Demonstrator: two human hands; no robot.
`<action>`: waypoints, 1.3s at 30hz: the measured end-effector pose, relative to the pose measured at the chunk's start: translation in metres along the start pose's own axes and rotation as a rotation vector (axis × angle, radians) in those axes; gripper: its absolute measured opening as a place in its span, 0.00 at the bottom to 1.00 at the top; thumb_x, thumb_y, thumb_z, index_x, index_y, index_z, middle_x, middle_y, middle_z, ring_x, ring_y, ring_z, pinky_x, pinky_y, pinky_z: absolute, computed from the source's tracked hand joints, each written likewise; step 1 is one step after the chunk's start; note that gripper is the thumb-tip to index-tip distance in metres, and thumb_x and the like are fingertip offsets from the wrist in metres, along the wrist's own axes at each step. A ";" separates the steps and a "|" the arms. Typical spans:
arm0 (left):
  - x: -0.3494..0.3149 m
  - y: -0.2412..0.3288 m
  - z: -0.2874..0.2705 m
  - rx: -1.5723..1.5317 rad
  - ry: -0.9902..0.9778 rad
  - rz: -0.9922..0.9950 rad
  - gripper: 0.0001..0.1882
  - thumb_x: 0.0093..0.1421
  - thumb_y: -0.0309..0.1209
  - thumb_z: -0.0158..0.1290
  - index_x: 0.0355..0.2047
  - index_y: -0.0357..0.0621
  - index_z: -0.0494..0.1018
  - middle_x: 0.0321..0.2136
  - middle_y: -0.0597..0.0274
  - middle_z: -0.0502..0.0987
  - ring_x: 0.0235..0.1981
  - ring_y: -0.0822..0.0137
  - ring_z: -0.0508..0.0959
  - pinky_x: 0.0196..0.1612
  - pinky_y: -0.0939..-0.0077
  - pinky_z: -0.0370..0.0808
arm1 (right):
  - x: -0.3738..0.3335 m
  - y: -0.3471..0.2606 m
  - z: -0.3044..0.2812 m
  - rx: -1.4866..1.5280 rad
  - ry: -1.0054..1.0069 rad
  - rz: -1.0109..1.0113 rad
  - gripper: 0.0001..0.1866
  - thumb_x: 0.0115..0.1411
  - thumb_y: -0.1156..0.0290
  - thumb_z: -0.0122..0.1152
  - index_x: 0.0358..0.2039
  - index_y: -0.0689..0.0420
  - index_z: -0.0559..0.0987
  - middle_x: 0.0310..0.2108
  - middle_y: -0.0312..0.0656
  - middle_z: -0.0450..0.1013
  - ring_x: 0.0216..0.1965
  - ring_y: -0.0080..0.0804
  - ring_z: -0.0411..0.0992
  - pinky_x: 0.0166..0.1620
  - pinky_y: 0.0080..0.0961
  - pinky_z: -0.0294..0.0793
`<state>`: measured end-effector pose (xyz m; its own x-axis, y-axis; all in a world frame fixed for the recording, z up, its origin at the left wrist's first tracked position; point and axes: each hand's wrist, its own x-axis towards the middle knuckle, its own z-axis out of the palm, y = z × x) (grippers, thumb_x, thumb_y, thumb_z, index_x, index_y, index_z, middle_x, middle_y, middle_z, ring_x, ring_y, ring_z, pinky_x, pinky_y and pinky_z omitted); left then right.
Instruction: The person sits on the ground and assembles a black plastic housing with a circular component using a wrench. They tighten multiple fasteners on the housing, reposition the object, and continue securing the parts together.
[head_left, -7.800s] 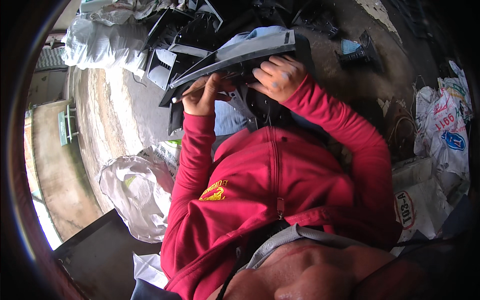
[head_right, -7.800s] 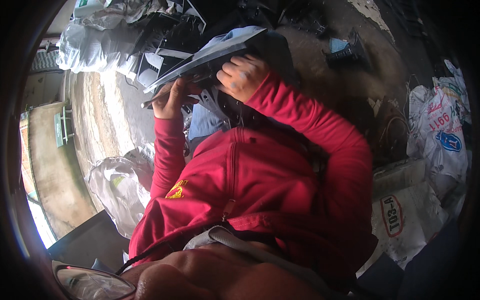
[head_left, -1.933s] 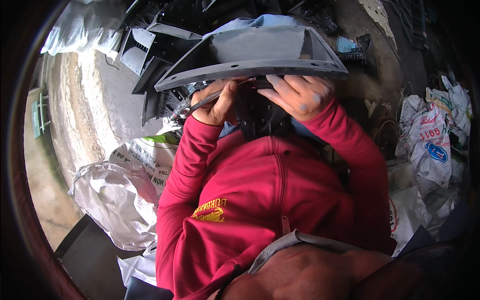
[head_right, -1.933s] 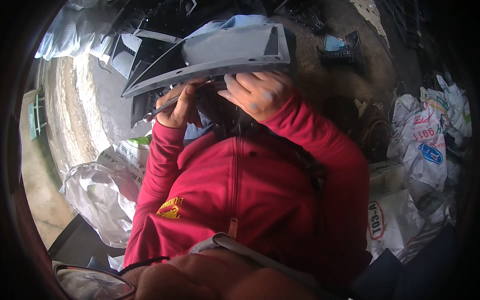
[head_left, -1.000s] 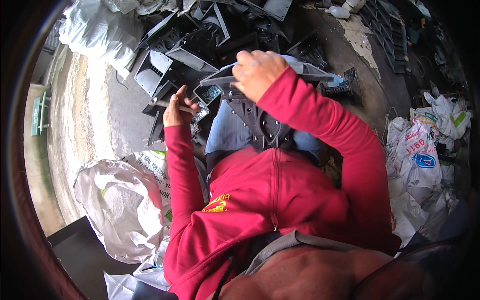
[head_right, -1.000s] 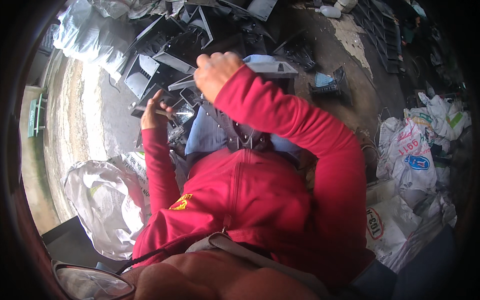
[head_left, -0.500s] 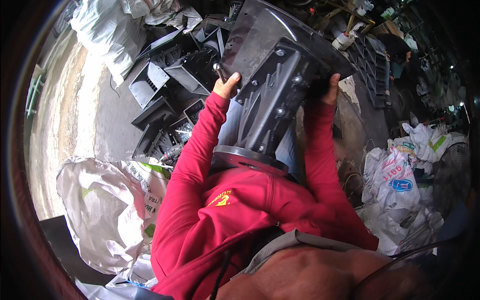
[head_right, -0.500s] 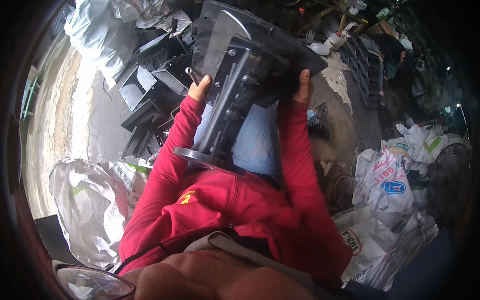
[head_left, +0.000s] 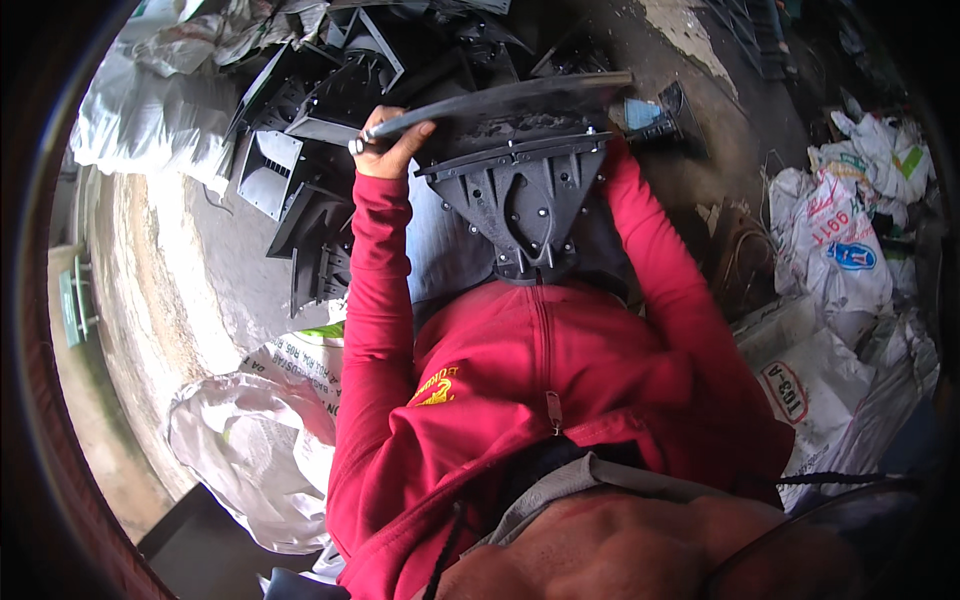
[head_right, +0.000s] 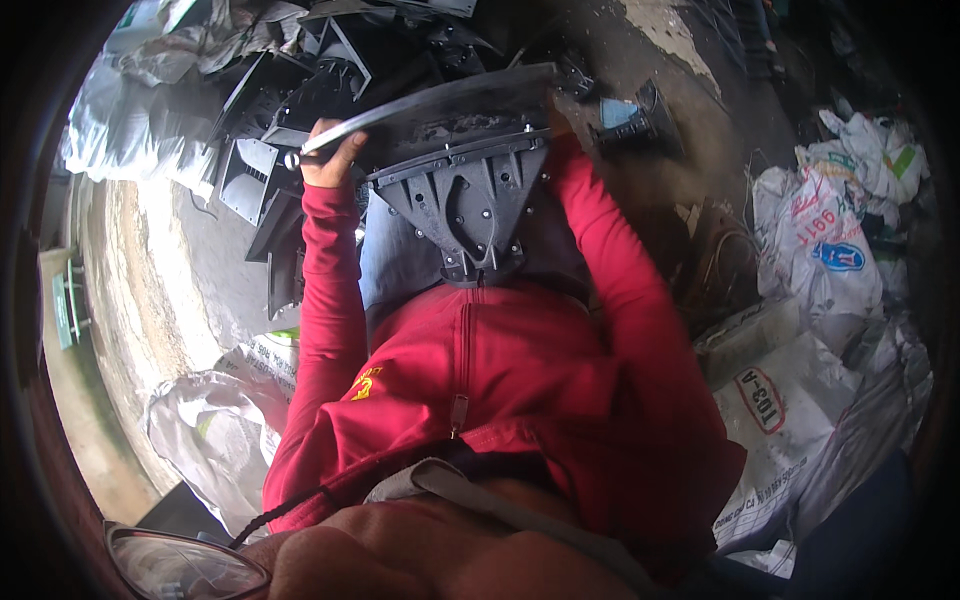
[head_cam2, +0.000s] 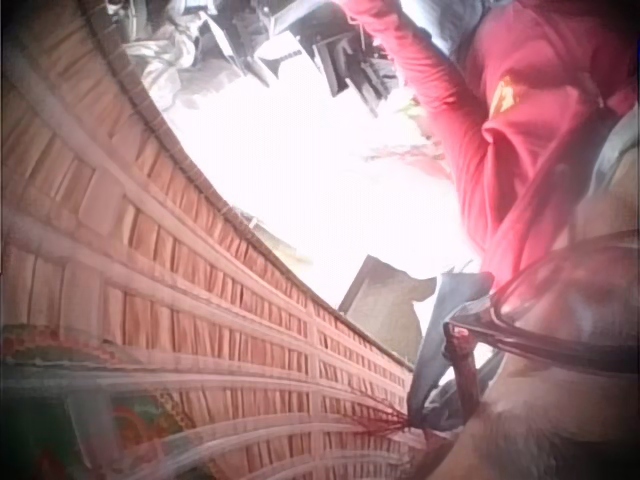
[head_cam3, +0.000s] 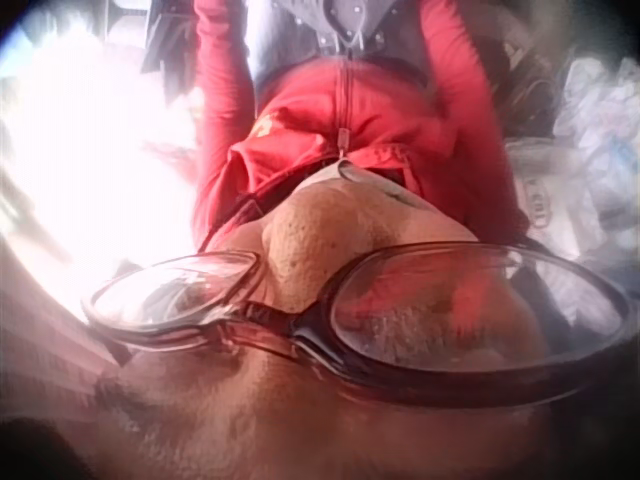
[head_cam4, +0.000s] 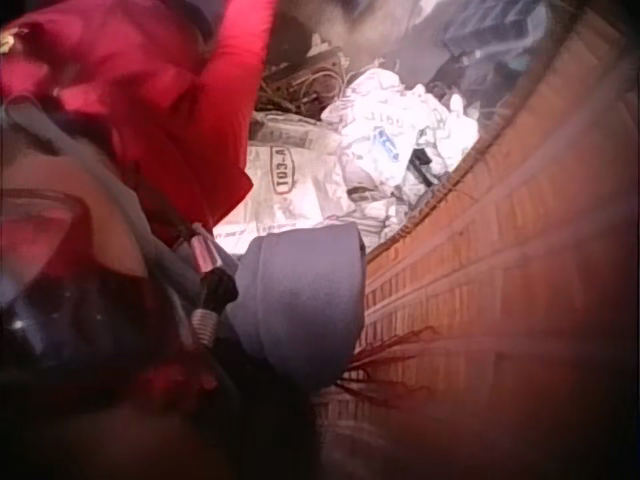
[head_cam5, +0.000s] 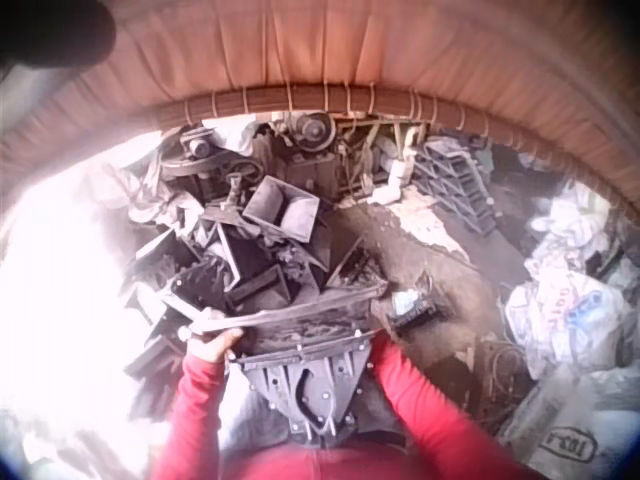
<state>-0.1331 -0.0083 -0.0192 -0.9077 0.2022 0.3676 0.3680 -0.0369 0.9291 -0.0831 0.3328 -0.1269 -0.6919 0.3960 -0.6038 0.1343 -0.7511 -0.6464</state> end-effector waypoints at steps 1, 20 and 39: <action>-0.001 -0.010 -0.004 0.093 -0.052 0.118 0.13 0.51 0.29 0.67 0.31 0.39 0.74 0.29 0.64 0.77 0.31 0.75 0.74 0.38 0.79 0.70 | 0.001 -0.001 -0.001 -0.016 0.029 -0.035 0.22 0.63 0.64 0.58 0.54 0.63 0.71 0.22 0.27 0.60 0.23 0.19 0.58 0.27 0.19 0.57; -0.090 0.090 0.103 0.518 -0.419 0.197 0.19 0.45 0.21 0.64 0.40 0.46 0.80 0.34 0.58 0.78 0.32 0.60 0.82 0.33 0.72 0.80 | -0.217 -0.006 0.056 0.060 -0.590 0.254 0.30 0.69 0.49 0.41 0.57 0.64 0.68 0.55 0.49 0.69 0.62 0.41 0.64 0.64 0.37 0.62; -0.058 0.058 0.037 0.317 -0.059 -0.011 0.14 0.51 0.19 0.57 0.40 0.41 0.80 0.33 0.58 0.79 0.31 0.66 0.80 0.38 0.76 0.75 | -0.178 -0.014 0.067 -1.543 -0.376 -1.627 0.21 0.44 0.55 0.72 0.41 0.41 0.82 0.40 0.23 0.74 0.43 0.28 0.67 0.49 0.35 0.59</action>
<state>-0.0514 0.0136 0.0118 -0.9020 0.2582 0.3462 0.4114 0.2700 0.8706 -0.0094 0.2379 0.0207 -0.7827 -0.1736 0.5977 -0.3573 0.9116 -0.2031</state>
